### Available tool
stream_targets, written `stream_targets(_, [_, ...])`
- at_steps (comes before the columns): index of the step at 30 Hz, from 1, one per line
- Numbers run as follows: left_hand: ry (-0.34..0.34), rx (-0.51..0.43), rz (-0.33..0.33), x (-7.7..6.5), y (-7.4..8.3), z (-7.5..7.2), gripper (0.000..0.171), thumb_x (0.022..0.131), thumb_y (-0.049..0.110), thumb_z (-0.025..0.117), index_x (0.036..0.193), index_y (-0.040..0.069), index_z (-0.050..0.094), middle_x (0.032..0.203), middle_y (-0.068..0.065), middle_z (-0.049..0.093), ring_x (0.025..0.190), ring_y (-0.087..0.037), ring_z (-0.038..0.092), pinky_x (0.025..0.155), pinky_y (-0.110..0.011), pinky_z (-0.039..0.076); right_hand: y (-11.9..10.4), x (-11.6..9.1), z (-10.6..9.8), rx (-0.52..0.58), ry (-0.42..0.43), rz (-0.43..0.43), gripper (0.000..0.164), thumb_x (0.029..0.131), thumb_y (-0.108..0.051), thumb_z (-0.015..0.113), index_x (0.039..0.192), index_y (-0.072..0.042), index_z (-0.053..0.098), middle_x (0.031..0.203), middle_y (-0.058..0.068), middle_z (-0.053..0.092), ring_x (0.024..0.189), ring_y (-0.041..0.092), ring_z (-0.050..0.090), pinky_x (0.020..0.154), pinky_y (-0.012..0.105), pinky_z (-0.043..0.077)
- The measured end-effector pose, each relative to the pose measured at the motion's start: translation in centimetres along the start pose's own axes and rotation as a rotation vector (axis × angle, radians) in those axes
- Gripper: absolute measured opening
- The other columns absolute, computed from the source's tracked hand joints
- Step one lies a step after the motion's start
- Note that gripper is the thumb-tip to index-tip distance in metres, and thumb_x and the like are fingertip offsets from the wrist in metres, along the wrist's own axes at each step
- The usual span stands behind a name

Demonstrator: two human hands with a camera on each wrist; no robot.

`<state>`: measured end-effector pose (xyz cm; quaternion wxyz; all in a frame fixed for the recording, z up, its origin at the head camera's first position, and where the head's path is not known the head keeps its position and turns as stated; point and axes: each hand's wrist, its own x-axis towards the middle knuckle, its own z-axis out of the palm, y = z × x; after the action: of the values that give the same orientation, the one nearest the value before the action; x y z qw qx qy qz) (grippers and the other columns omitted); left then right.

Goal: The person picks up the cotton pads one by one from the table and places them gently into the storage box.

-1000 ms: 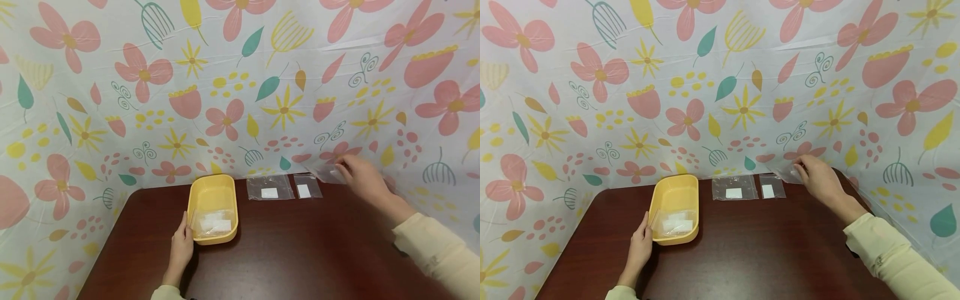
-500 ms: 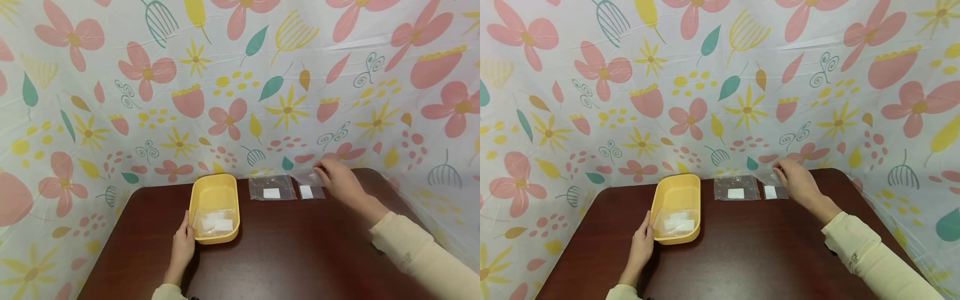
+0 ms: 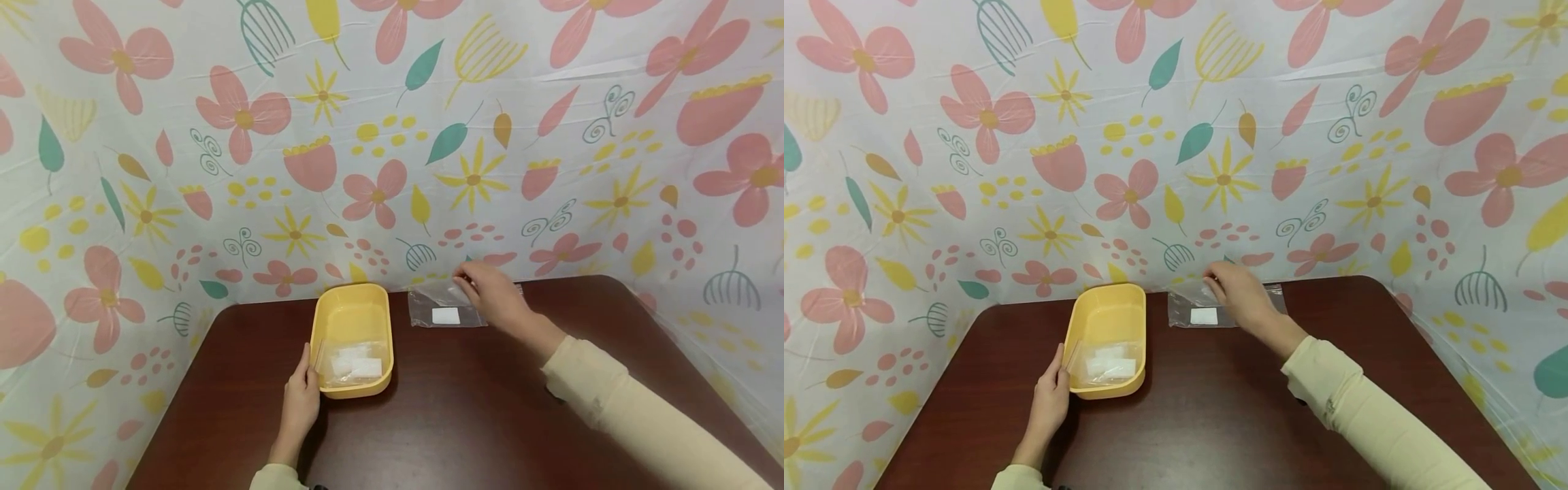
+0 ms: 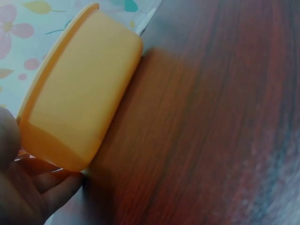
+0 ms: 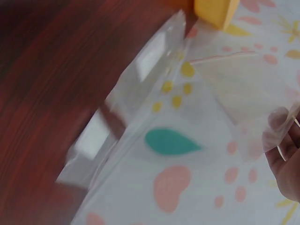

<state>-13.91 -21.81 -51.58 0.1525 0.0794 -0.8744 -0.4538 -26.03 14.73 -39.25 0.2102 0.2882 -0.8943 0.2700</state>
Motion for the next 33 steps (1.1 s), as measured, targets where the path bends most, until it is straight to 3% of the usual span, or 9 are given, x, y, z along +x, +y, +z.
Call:
stream_targets(4, [0.009, -0.005, 0.008, 0.0, -0.1, 0.0, 0.051, 0.106, 0.013, 0.041, 0.156, 0.01, 0.036, 0.15, -0.019, 0.043, 0.059, -0.019, 0.037, 0.078, -0.042, 0.045, -1.8, 1.0, 1.5, 0.052, 0.001, -0.016, 0.006, 0.101, -0.017, 0.063, 0.1, -0.011, 0.066, 0.093, 0.002, 0.065, 0.081, 0.019, 0.056, 0.072, 0.038, 0.049])
stream_targets(9, [0.005, 0.005, -0.004, 0.0, -0.1, -0.1, 0.051, 0.106, 0.011, 0.041, 0.157, 0.011, 0.036, 0.15, -0.019, 0.043, 0.072, -0.025, 0.049, 0.081, -0.044, 0.045, -4.4, 2.7, 3.2, 0.088, -0.011, -0.066, 0.008, 0.102, -0.017, 0.061, 0.101, -0.012, 0.066, 0.092, 0.0, 0.064, 0.078, 0.017, 0.054, 0.07, 0.035, 0.047])
stream_targets(15, [0.0, 0.004, -0.007, 0.1, 0.0, 0.0, 0.051, 0.106, 0.011, 0.041, 0.157, 0.011, 0.036, 0.15, -0.019, 0.044, 0.108, -0.031, 0.059, 0.09, -0.049, 0.046, -7.0, 4.2, 4.6, 0.097, -0.007, -0.161, 0.007, 0.102, -0.017, 0.061, 0.101, -0.011, 0.066, 0.093, 0.0, 0.064, 0.076, 0.014, 0.055, 0.067, 0.032, 0.047])
stream_targets(18, [-0.004, 0.002, -0.008, 0.1, 0.1, 0.0, 0.051, 0.106, 0.011, 0.041, 0.157, 0.011, 0.036, 0.149, -0.021, 0.044, 0.085, -0.028, 0.061, 0.08, -0.046, 0.049, -7.9, 4.6, 5.1, 0.113, -0.005, -0.192, 0.007, 0.102, -0.016, 0.061, 0.101, -0.011, 0.066, 0.094, 0.001, 0.064, 0.075, 0.013, 0.055, 0.066, 0.031, 0.048])
stream_targets(22, [-0.007, -0.001, -0.015, 0.1, 0.2, 0.0, 0.051, 0.107, 0.012, 0.041, 0.157, 0.012, 0.036, 0.148, -0.023, 0.044, 0.055, -0.015, 0.032, 0.068, -0.039, 0.044, -8.7, 5.1, 5.5, 0.121, -0.013, -0.196, 0.007, 0.102, -0.018, 0.06, 0.101, -0.013, 0.065, 0.092, -0.001, 0.063, 0.075, 0.011, 0.055, 0.066, 0.028, 0.048])
stream_targets(25, [-0.003, 0.002, -0.011, 0.1, 0.0, 0.0, 0.051, 0.106, 0.011, 0.04, 0.157, 0.012, 0.036, 0.149, -0.022, 0.043, 0.055, -0.013, 0.031, 0.074, -0.04, 0.045, -9.1, 5.4, 5.7, 0.121, -0.021, -0.194, 0.007, 0.102, -0.018, 0.06, 0.101, -0.014, 0.065, 0.092, -0.002, 0.062, 0.077, 0.011, 0.055, 0.067, 0.028, 0.048])
stream_targets(29, [0.005, 0.002, -0.003, 0.1, -0.1, 0.0, 0.051, 0.106, 0.011, 0.041, 0.157, 0.012, 0.036, 0.15, -0.019, 0.043, 0.079, -0.025, 0.06, 0.087, -0.048, 0.048, -9.5, 5.5, 5.9, 0.124, -0.018, -0.201, 0.006, 0.102, -0.018, 0.06, 0.101, -0.014, 0.065, 0.094, -0.002, 0.064, 0.08, 0.011, 0.057, 0.069, 0.029, 0.049])
stream_targets(32, [0.007, -0.003, -0.003, 0.1, -0.2, 0.1, 0.051, 0.106, 0.01, 0.042, 0.157, 0.012, 0.036, 0.149, -0.018, 0.044, 0.081, -0.028, 0.06, 0.085, -0.049, 0.049, -9.8, 5.4, 6.1, 0.13, -0.012, -0.208, 0.006, 0.102, -0.018, 0.061, 0.101, -0.014, 0.065, 0.094, -0.002, 0.064, 0.08, 0.011, 0.057, 0.07, 0.029, 0.049])
stream_targets(33, [0.004, -0.005, -0.006, 0.1, -0.3, 0.1, 0.051, 0.106, 0.011, 0.041, 0.157, 0.012, 0.036, 0.15, -0.018, 0.044, 0.069, -0.025, 0.054, 0.082, -0.047, 0.049, -9.9, 5.4, 6.2, 0.129, -0.009, -0.212, 0.006, 0.102, -0.018, 0.061, 0.1, -0.014, 0.065, 0.094, -0.002, 0.064, 0.08, 0.011, 0.057, 0.069, 0.029, 0.049])
